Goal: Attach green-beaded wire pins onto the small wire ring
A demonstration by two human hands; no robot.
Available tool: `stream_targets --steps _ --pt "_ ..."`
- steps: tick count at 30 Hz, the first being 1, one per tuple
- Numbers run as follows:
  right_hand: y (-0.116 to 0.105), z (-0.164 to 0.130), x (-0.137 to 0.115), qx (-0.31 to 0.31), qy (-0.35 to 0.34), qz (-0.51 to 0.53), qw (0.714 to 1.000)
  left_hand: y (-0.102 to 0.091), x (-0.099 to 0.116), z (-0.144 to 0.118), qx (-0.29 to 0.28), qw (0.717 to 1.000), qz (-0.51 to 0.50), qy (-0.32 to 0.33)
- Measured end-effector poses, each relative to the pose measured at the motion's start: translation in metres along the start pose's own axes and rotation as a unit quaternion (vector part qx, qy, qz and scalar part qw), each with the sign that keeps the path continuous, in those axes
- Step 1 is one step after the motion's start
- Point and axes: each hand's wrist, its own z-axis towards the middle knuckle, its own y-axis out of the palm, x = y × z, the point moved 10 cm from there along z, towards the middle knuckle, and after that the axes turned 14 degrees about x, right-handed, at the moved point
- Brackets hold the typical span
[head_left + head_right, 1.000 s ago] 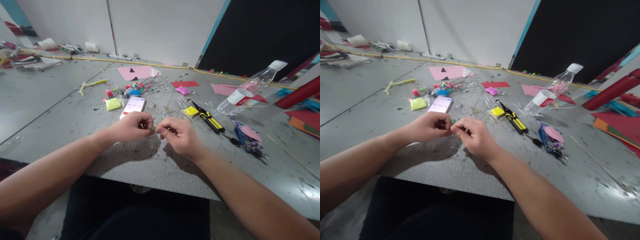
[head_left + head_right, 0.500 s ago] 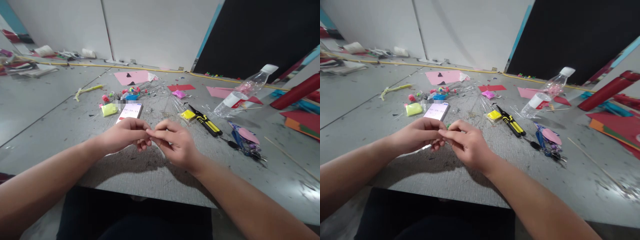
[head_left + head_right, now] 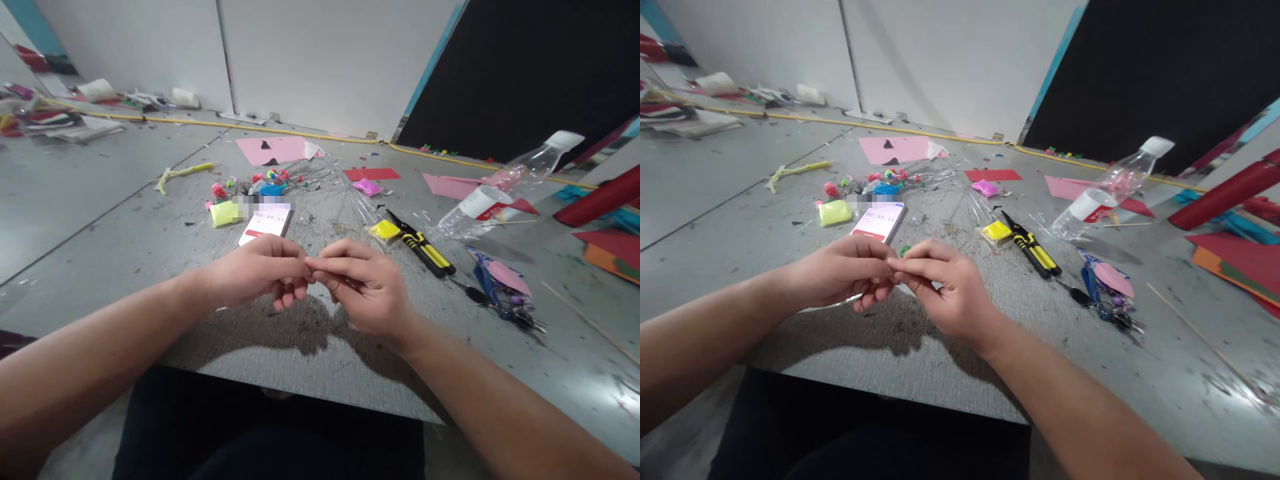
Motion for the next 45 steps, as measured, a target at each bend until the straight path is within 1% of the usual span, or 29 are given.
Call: stream_targets --steps 6,11,15,20,22,27,32,36,38,39,40,42,43,45 --pt "-0.002 -0.002 0.019 0.021 0.102 0.058 0.993 0.000 0.003 -0.003 -0.002 0.998 0.060 0.031" --pt "0.002 -0.005 0.032 0.028 0.197 0.132 0.971 0.003 0.006 -0.005 -0.018 0.992 0.112 0.055" --pt "0.006 -0.007 0.034 0.022 0.227 0.154 0.961 0.003 0.007 -0.007 -0.021 0.987 0.143 0.066" --pt "0.007 -0.009 0.037 0.014 0.248 0.154 0.956 0.004 0.012 -0.010 -0.016 0.976 0.192 0.106" --pt "0.009 -0.010 0.038 0.011 0.260 0.161 0.952 0.005 0.013 -0.010 -0.013 0.973 0.204 0.111" --pt "0.015 -0.017 0.047 -0.003 0.322 0.199 0.926 0.003 0.012 -0.011 0.001 0.967 0.234 0.101" --pt "0.021 -0.024 0.062 0.000 0.370 0.255 0.893 0.002 0.012 -0.009 0.001 0.970 0.220 0.103" --pt "0.021 -0.024 0.066 -0.002 0.372 0.265 0.890 0.002 0.015 -0.006 0.004 0.964 0.235 0.122" --pt "0.017 -0.023 0.069 0.008 0.373 0.255 0.892 -0.003 0.023 -0.003 0.030 0.947 0.271 0.169" --pt "0.014 -0.022 0.072 0.019 0.373 0.247 0.894 -0.006 0.028 -0.002 0.053 0.929 0.303 0.206" --pt "0.010 -0.021 0.076 0.033 0.373 0.235 0.897 -0.008 0.033 -0.001 0.078 0.903 0.344 0.246" --pt "-0.002 -0.016 0.085 0.070 0.362 0.205 0.906 -0.011 0.039 0.001 0.116 0.836 0.436 0.313" --pt "-0.008 -0.014 0.089 0.084 0.357 0.184 0.912 -0.011 0.038 0.003 0.119 0.808 0.475 0.328" --pt "-0.020 -0.012 0.099 0.109 0.347 0.141 0.921 -0.008 0.034 0.008 0.112 0.769 0.523 0.351"
